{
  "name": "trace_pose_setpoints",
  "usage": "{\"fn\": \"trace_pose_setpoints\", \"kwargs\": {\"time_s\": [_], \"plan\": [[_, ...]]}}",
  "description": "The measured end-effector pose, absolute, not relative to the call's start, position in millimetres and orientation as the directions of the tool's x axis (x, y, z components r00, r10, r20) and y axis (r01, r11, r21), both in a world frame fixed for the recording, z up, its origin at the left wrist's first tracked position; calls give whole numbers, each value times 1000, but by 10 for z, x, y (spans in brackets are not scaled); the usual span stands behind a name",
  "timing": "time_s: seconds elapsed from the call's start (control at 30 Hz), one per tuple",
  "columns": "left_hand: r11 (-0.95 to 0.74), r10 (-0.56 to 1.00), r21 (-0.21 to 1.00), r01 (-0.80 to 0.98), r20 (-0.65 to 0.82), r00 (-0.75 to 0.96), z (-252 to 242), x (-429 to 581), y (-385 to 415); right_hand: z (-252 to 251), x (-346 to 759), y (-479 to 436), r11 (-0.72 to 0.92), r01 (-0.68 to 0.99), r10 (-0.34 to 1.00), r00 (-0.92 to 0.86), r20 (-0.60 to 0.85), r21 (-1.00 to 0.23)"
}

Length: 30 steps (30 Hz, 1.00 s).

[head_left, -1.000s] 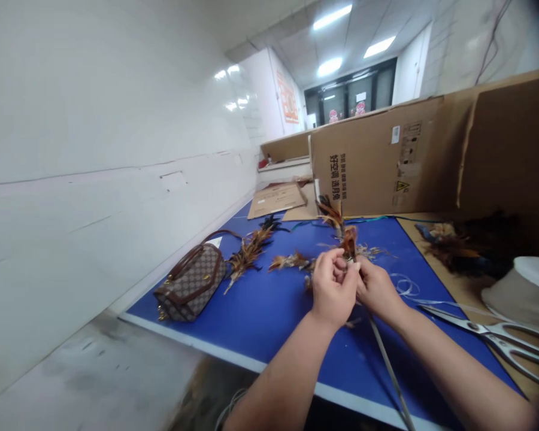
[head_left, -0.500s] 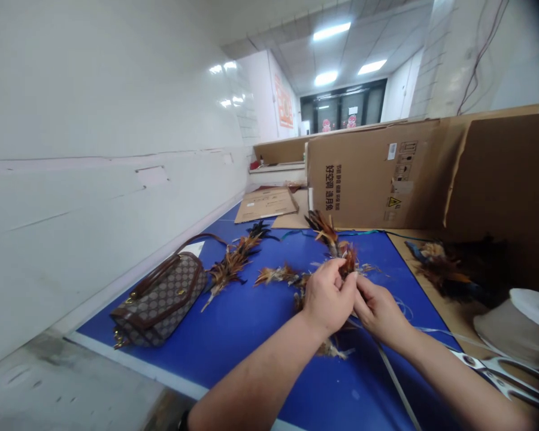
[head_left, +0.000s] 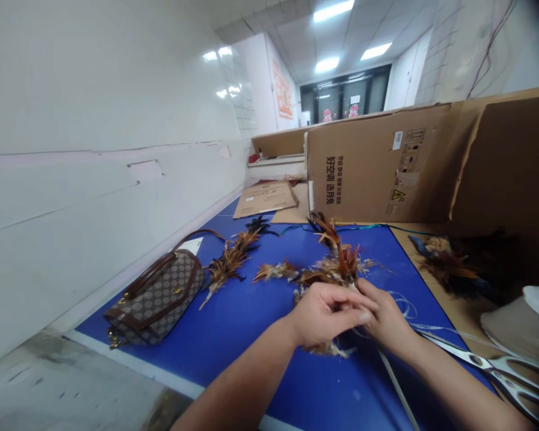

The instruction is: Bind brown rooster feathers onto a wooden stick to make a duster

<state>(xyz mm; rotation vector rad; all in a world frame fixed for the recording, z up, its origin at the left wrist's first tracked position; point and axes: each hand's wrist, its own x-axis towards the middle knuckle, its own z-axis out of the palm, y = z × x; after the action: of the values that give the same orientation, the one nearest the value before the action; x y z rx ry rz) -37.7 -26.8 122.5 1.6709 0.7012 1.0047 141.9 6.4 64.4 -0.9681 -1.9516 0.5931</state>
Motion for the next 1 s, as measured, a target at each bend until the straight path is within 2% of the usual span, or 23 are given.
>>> {"fn": "trace_pose_setpoints", "kwargs": {"time_s": [0.07,0.1,0.2,0.27,0.47,0.57,0.7,0.8,1.0], "plan": [[-329,816,944,22,273,509,1202,-421,-307,659,1435,65,546,414,837,-282,468,-728],[-320,844,947,40,265,467,1180,-432,-307,668,1437,64,531,426,848,-261,462,-733],[-201,961,979,20,193,200,1075,-414,-235,685,1425,48,521,442,853,-246,460,-730],[-126,988,991,-53,130,87,1002,-364,-159,689,1405,27,516,432,856,-252,451,-740],[-78,992,981,-177,93,80,923,-136,-4,699,1342,-42,511,363,854,-322,410,-779],[-42,998,976,-215,52,41,908,-75,36,707,1332,-61,519,375,851,-314,421,-768],[55,996,947,-315,-31,80,890,-103,46,709,1350,-67,521,377,850,-307,428,-766],[55,997,920,-388,-27,77,880,-143,18,672,1385,-59,492,361,865,-305,399,-792],[44,999,941,-336,-45,3,670,-76,-134,588,1457,-7,407,291,904,-262,337,-866]]}}
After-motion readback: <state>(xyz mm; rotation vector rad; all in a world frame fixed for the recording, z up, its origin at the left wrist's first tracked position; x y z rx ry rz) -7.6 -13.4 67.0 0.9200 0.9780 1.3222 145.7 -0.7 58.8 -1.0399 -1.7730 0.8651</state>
